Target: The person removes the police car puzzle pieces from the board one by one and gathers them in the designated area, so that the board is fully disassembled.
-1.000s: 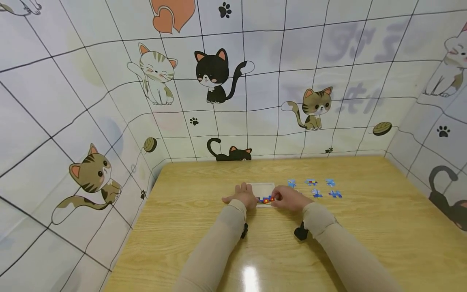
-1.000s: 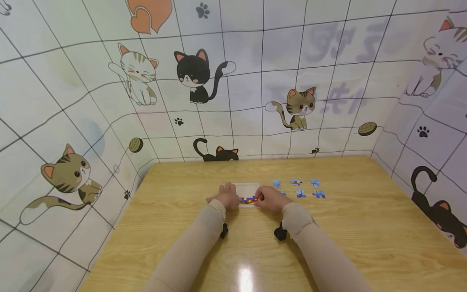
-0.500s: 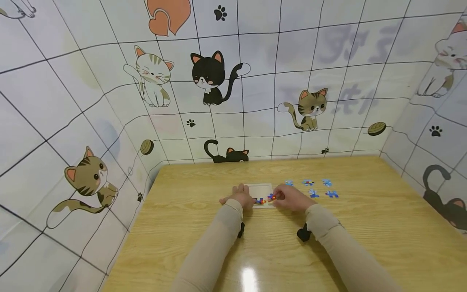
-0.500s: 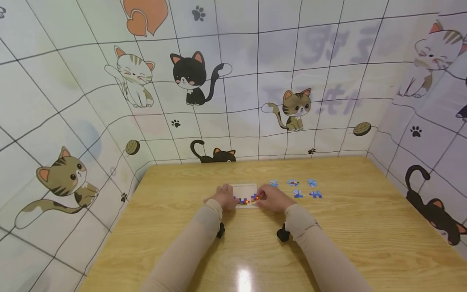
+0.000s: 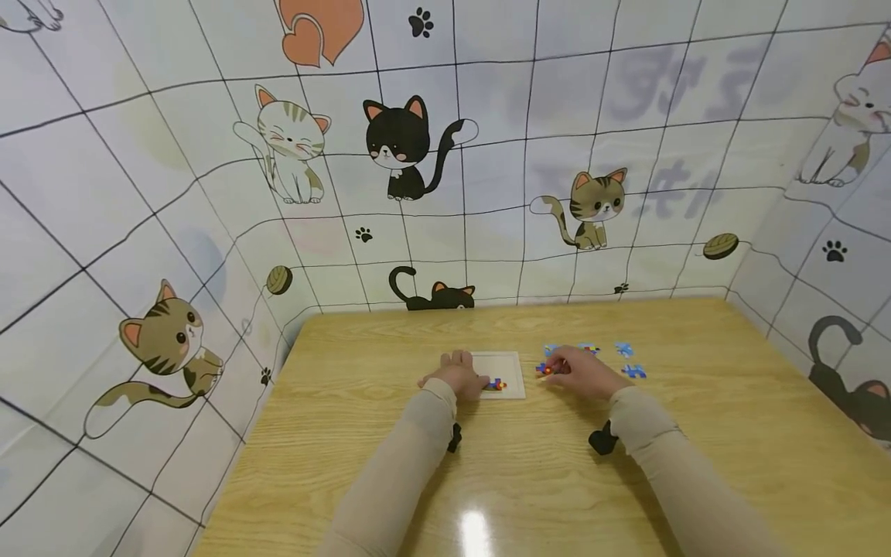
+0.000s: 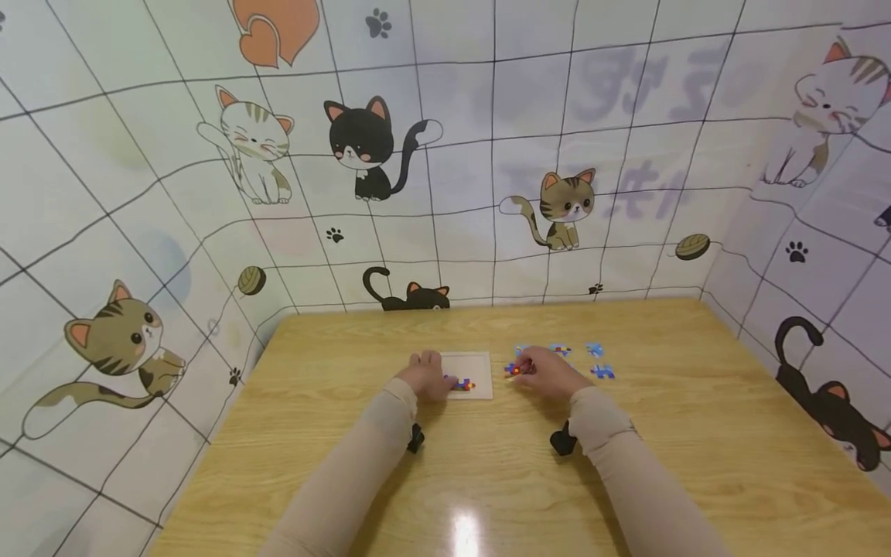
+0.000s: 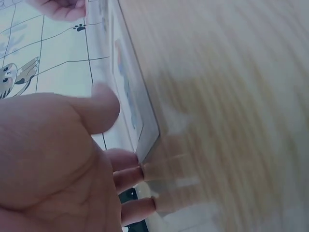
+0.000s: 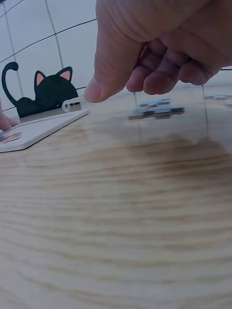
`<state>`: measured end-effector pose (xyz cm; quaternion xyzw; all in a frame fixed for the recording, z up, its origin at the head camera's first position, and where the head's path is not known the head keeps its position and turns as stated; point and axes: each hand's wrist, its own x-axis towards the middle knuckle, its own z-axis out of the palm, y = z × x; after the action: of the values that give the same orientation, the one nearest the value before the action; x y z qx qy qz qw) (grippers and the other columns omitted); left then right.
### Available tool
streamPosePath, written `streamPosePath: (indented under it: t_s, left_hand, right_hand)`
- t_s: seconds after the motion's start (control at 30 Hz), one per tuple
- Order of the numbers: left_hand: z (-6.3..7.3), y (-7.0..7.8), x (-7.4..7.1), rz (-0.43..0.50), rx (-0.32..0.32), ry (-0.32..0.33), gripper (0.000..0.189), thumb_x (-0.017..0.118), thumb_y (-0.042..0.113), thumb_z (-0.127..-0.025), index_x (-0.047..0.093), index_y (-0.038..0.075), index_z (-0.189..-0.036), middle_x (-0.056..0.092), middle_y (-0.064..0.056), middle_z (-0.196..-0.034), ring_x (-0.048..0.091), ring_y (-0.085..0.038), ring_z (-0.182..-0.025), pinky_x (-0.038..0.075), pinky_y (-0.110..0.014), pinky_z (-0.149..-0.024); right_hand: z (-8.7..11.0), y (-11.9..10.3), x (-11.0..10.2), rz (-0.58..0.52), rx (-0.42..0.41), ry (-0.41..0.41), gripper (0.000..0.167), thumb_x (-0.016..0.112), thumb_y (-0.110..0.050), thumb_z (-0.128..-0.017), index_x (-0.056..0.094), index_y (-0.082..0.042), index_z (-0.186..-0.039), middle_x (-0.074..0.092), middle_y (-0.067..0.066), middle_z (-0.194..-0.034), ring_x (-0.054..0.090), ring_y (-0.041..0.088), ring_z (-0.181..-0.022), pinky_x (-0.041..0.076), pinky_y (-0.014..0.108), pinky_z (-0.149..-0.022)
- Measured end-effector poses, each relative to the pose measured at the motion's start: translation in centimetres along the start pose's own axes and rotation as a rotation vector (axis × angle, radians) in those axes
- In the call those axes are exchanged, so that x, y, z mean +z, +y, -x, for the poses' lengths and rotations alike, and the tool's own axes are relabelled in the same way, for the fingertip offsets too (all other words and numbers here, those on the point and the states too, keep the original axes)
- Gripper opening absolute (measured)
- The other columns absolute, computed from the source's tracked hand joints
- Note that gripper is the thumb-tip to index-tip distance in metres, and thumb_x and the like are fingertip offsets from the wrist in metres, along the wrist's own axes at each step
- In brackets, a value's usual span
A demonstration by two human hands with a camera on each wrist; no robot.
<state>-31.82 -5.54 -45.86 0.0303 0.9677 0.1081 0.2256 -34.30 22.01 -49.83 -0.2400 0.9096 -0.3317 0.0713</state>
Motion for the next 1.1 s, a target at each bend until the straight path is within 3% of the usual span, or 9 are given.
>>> streamPosePath:
  t_s: [0.2,0.33,0.63,0.83,1.1]
  left_hand:
    - [-0.4,-1.0,-0.3,-0.038,0.066,0.003,0.095,0.068,0.058,-0.092,0.024,0.007,-0.158,0.026,-0.007,-0.161,0.026,-0.027,-0.144,0.041,-0.051,-0.108]
    - [-0.3,-1.6,-0.3,0.014,0.097,0.013,0.103,0.078,0.053,-0.085,0.024,0.005,-0.158,0.025,-0.01,-0.163,0.021,-0.031,-0.149,0.041,-0.048,-0.109]
    - [-0.2,-1.8,-0.3,0.008,0.113,0.045,0.099,0.08,0.052,-0.084,0.029,0.007,-0.156,0.031,-0.008,-0.159,0.031,-0.029,-0.138,0.046,-0.046,-0.104]
    - [-0.5,-1.9,-0.1,0.003,0.101,0.051,0.102,0.08,0.054,-0.083,0.028,0.008,-0.157,0.031,-0.008,-0.16,0.03,-0.029,-0.141,0.045,-0.05,-0.104]
    - [-0.3,-1.6,0.1,-0.009,0.109,0.057,0.1,0.08,0.054,-0.083,0.03,0.007,-0.156,0.034,-0.007,-0.156,0.034,-0.028,-0.133,0.047,-0.051,-0.1]
  right_hand:
    - [0.8,0.8,-1.2,0.008,0.002,0.019,0.02,0.074,-0.015,-0.095,0.065,-0.004,-0.11,0.058,0.005,-0.097,0.05,0.019,-0.081,0.046,0.033,-0.07]
    - [1.6,1.1,-1.9,0.018,-0.001,0.015,0.023,0.074,-0.017,-0.095,0.065,-0.003,-0.11,0.059,0.005,-0.097,0.051,0.018,-0.08,0.047,0.033,-0.069]
    - [3.6,3.4,-3.2,0.057,-0.027,0.015,0.013,0.072,-0.013,-0.095,0.066,-0.007,-0.105,0.062,0.001,-0.096,0.054,0.013,-0.082,0.048,0.031,-0.07]
    - [5.1,4.0,-3.9,0.064,0.009,0.007,0.017,0.072,-0.016,-0.096,0.065,-0.006,-0.108,0.06,0.0,-0.098,0.053,0.013,-0.082,0.048,0.03,-0.068]
    - [7.3,4.8,-4.7,0.046,0.035,0.011,0.021,0.073,-0.016,-0.095,0.066,-0.004,-0.11,0.06,0.002,-0.099,0.051,0.01,-0.082,0.047,0.029,-0.069]
